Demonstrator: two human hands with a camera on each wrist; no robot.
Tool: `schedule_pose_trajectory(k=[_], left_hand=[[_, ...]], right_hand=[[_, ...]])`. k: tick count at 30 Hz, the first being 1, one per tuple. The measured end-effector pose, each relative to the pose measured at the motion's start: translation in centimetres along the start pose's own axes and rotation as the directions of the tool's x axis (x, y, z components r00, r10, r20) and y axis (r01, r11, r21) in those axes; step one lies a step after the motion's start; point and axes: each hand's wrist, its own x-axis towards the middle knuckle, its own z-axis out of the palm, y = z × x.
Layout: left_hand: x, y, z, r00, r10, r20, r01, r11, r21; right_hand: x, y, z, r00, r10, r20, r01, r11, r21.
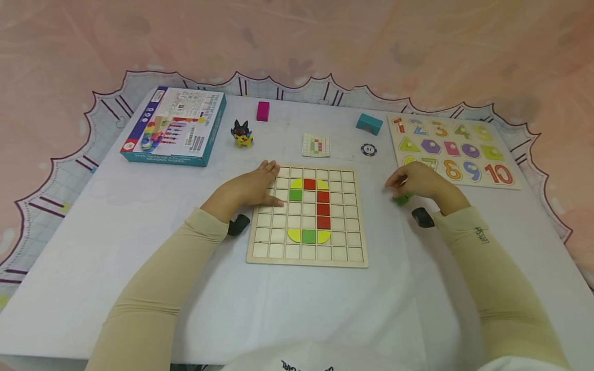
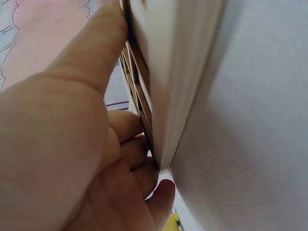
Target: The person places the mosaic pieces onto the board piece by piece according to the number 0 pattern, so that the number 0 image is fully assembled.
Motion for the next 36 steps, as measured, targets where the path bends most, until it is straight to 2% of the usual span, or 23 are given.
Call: schedule_pose_trajectory(k=[8, 14, 31, 36], left_hand=[[0.0, 0.1, 0.0, 1.000, -0.010, 0.010, 0.010, 1.000, 0.001], [0.0, 0.1, 0.1, 1.000, -0.012, 0.013, 0.012, 1.000, -0.003], [0.1, 0.0, 0.1, 1.000, -0.007, 0.007, 0.007, 1.000, 0.000], [0.1, 0.0, 0.1, 1.000, -0.002, 0.009, 0.001, 1.000, 0.011]], right_hand=[[-1.0, 2.5, -0.5, 0.996, 0.087, -0.031, -0.086, 0.996, 0.039], [-1.1, 3.3, -0.3, 0.991, 0.130, -0.029, -0.128, 0.990, 0.052], [-1.2, 3.9, 0.2, 0.990, 0.137, -0.044, -0.133, 0.988, 0.079], [-1.4, 3.8, -0.1, 0.987, 0.147, -0.069, -0.143, 0.988, 0.053]])
